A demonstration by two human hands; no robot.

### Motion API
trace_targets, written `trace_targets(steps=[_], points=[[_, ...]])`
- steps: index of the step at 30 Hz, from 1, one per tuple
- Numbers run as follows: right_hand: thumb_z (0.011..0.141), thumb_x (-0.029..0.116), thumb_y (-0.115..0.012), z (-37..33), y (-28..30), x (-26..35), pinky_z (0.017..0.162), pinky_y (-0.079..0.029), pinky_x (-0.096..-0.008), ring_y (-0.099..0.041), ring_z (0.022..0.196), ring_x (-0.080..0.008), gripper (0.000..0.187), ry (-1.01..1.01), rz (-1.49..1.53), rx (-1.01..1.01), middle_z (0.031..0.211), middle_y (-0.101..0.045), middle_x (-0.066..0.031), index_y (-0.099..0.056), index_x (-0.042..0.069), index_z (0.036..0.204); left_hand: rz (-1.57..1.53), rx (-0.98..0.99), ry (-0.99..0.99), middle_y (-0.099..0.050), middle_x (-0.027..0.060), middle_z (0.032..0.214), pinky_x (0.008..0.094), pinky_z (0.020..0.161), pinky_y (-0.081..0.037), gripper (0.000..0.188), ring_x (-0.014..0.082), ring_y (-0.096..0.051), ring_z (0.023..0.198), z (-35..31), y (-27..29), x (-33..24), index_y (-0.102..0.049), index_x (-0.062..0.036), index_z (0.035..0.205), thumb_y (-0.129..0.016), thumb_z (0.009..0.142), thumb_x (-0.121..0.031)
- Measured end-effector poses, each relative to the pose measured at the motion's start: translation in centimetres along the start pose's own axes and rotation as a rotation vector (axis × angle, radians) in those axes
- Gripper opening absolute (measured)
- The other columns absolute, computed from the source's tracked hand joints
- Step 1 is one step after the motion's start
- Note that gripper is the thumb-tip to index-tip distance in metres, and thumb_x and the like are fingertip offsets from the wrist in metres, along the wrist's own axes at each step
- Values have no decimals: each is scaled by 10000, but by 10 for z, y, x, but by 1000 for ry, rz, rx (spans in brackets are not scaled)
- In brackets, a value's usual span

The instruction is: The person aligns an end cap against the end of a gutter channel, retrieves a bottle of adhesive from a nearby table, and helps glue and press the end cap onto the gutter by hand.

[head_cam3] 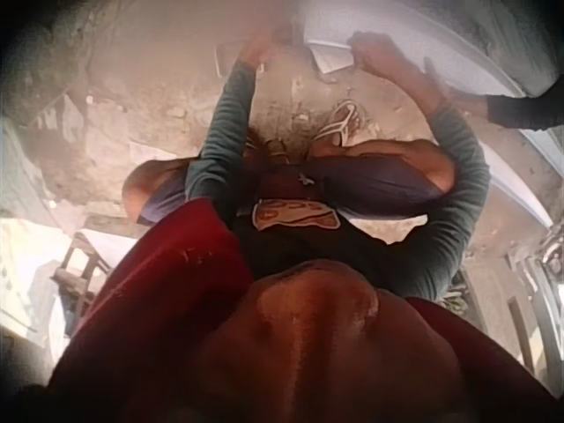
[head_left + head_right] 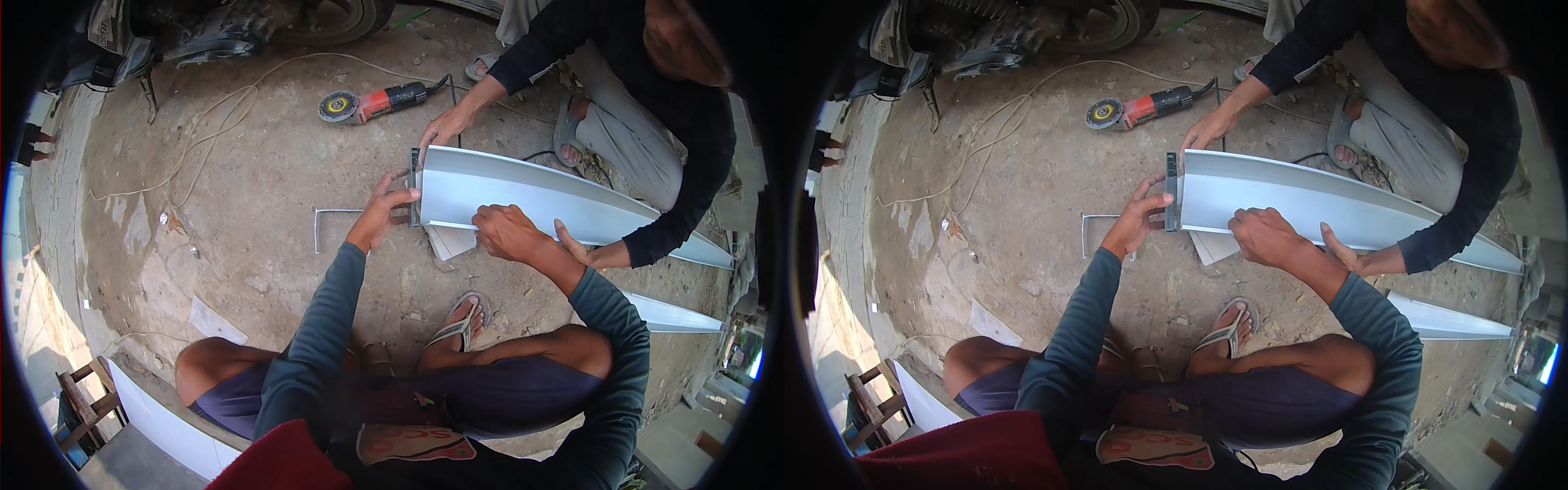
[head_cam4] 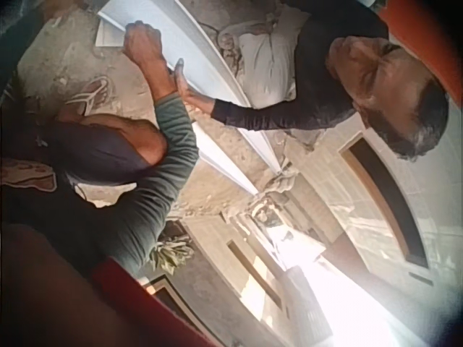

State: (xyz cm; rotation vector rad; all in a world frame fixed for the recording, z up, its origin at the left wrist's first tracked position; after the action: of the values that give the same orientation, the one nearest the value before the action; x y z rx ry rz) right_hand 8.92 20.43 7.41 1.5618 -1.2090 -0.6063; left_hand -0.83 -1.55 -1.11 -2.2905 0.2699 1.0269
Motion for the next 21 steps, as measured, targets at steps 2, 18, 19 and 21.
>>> trace_targets(steps=[2,18,19,21], points=[[810,64,-629,-4,8,1,727,-563,-445,-691,875,-324,96,24,2,-17,909,-658,-157,-640,7,886,-28,20,-21,-518,199,1354,583,1024,-390,940,363,-492,1240,-2,-7,-5,-305,-141,1544,-772,777,-418],[742,43,-642,-22,22,12,697,-544,-441,-678,849,-327,129,101,-4,-65,884,-642,-146,-626,-8,860,-74,45,-140,-533,210,1339,609,1050,-392,995,372,-482,1305,-3,-14,-3,-246,-111,1603,-756,812,-432],[742,43,-642,-23,21,12,697,-544,-441,-678,849,-327,129,99,2,-63,884,-642,-146,-626,-8,860,-52,73,-153,-533,216,1328,603,1051,-397,1010,374,-488,1302,-4,-16,-6,-239,-101,1605,-764,805,-426],[741,38,-636,-23,20,11,696,-539,-441,-677,854,-327,135,74,8,-63,883,-641,-147,-628,-11,866,-31,95,-161,-534,223,1317,597,1053,-402,1026,376,-495,1300,-5,-17,-9,-232,-91,1606,-773,798,-419]])
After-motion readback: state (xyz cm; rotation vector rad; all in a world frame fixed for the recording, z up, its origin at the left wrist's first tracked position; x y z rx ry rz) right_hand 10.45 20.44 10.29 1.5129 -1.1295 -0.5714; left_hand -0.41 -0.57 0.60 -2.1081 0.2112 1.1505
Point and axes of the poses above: each hand's wrist, its own z-axis towards the middle knuckle, its own y-axis out of the back of the hand, x = y × z, the point moved 3 cm from there along z, towards the middle knuckle
